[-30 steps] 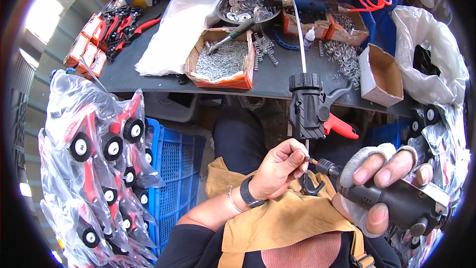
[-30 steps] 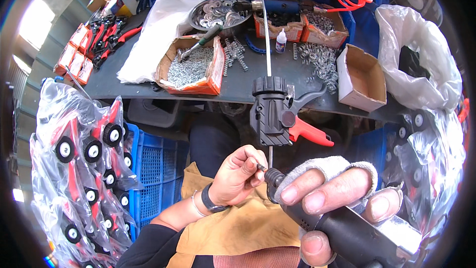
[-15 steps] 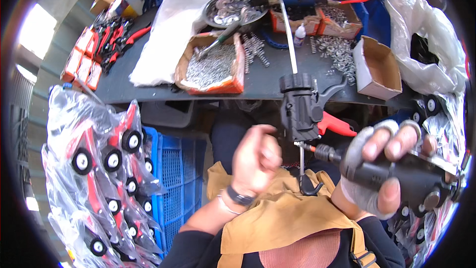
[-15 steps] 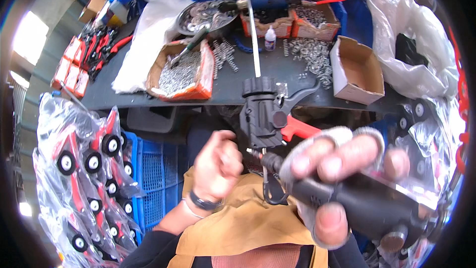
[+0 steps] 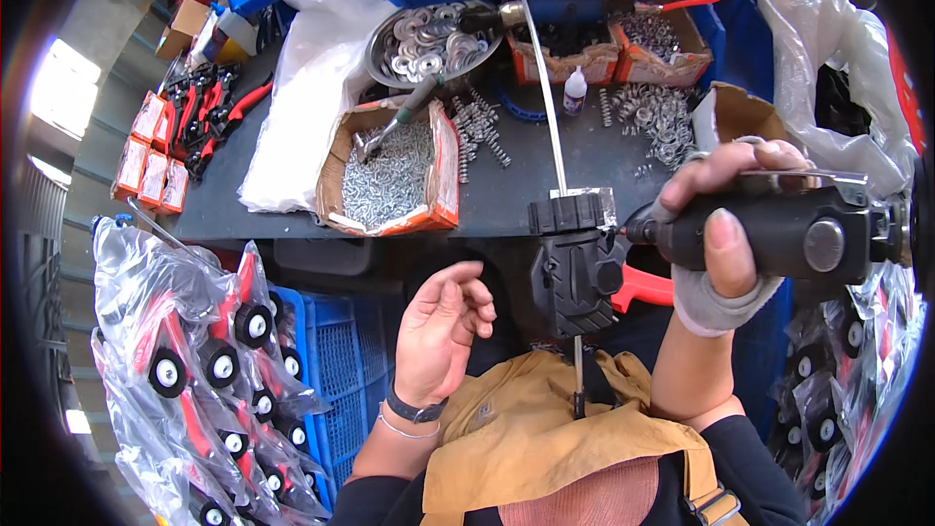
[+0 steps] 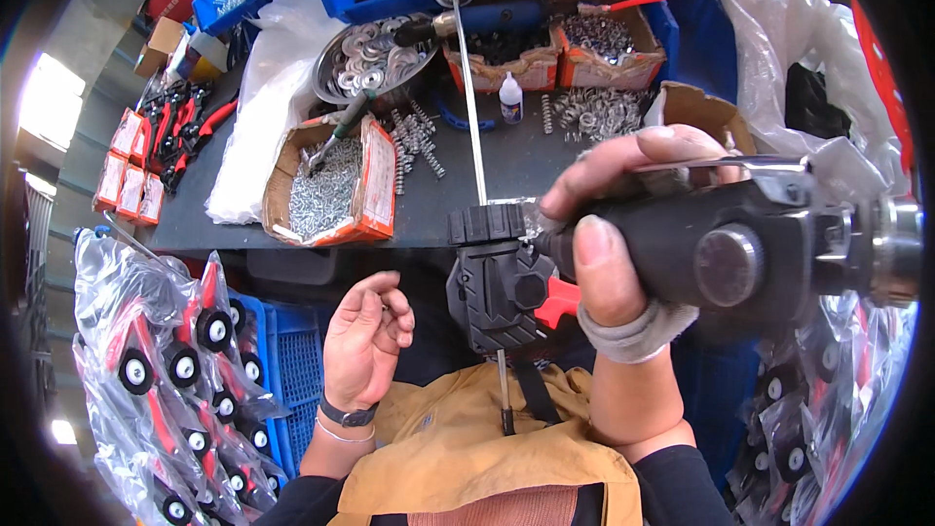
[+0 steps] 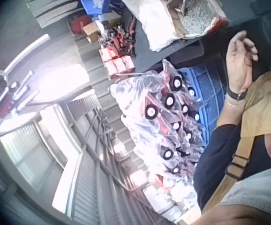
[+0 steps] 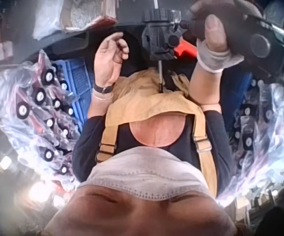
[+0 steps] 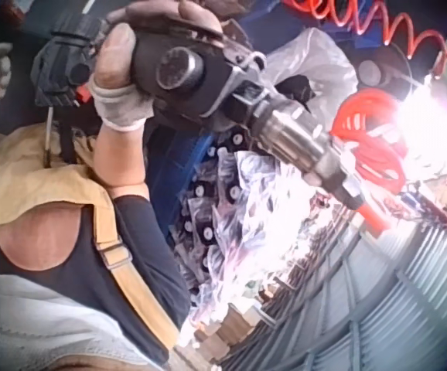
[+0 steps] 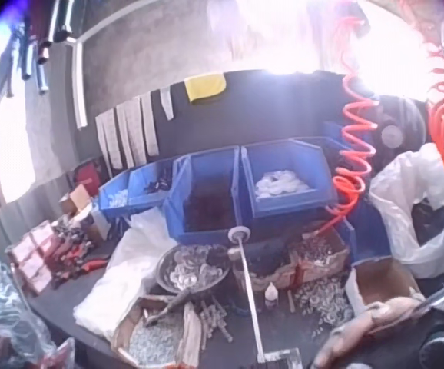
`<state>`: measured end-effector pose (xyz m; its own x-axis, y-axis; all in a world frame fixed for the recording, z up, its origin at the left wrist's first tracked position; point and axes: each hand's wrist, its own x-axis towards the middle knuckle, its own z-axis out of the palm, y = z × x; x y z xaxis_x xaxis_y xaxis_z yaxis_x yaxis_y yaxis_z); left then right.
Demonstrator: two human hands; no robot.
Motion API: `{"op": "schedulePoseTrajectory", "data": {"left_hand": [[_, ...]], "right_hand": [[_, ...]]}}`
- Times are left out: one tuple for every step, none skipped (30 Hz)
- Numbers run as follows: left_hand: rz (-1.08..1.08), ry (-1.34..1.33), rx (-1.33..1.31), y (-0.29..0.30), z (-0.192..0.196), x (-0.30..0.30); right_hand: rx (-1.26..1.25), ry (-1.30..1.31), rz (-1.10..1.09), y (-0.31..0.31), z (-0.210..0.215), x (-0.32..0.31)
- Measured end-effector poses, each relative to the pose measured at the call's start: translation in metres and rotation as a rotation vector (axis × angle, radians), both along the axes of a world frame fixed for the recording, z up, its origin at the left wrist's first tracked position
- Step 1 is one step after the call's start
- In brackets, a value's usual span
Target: The person assembles mechanical components by hand, inserting springs into tube housings, then securing plastic fittings with fasteners and washers using pliers, a screwdriver, and a pneumatic drill.
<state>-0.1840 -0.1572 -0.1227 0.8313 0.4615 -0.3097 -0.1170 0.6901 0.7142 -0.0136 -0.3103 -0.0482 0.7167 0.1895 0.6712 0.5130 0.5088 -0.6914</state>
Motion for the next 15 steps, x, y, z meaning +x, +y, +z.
{"op": "schedulePoseTrajectory", "data": {"left_hand": [[-0.029, 0.0, 0.041, 0.0, 0.003, 0.002], [-0.059, -0.002, 0.083, 0.0, 0.005, 0.002], [-0.112, -0.025, 0.067, -0.001, 0.003, 0.0], [-0.117, -0.027, 0.061, -0.003, 0.005, 0.0], [-0.179, -0.084, 0.031, 0.0, 0.002, 0.0], [-0.24, -0.14, 0.001, 0.003, -0.001, 0.0], [-0.233, -0.14, 0.004, 0.002, 0.001, 0.002], [-0.191, -0.074, -0.008, -0.002, 0.004, 0.005], [-0.15, -0.01, -0.02, -0.006, 0.008, 0.009], [-0.144, -0.014, -0.017, -0.008, 0.01, 0.011], [-0.149, -0.034, -0.059, -0.01, 0.013, 0.013], [-0.151, -0.052, -0.102, -0.012, 0.015, 0.012], [-0.155, -0.089, -0.116, -0.014, 0.012, 0.011], [-0.147, -0.094, -0.111, -0.015, 0.007, 0.01], [-0.192, -0.12, -0.154, -0.014, 0.003, 0.01]], "right_hand": [[0.088, -0.065, 0.07, 0.004, -0.008, 0.005], [0.087, -0.057, 0.076, 0.006, -0.012, 0.005], [0.064, -0.053, 0.082, 0.007, -0.013, 0.004], [0.04, -0.051, 0.087, 0.008, -0.014, 0.002], [-0.031, 0.027, -0.011, 0.007, -0.007, -0.001], [-0.03, 0.028, -0.004, 0.008, -0.008, -0.002], [-0.022, 0.052, -0.002, 0.009, -0.008, -0.002], [-0.014, 0.076, 0.0, 0.009, -0.009, -0.002], [-0.029, 0.039, -0.001, 0.008, -0.01, -0.001], [-0.026, 0.034, 0.005, 0.008, -0.01, -0.002], [-0.028, 0.058, 0.012, 0.007, -0.01, -0.005], [-0.031, 0.084, 0.021, 0.007, -0.01, -0.008], [-0.027, 0.079, 0.028, 0.007, -0.014, -0.007], [-0.012, 0.069, 0.036, 0.008, -0.019, -0.005], [0.006, 0.057, 0.044, 0.011, -0.018, -0.004]]}}
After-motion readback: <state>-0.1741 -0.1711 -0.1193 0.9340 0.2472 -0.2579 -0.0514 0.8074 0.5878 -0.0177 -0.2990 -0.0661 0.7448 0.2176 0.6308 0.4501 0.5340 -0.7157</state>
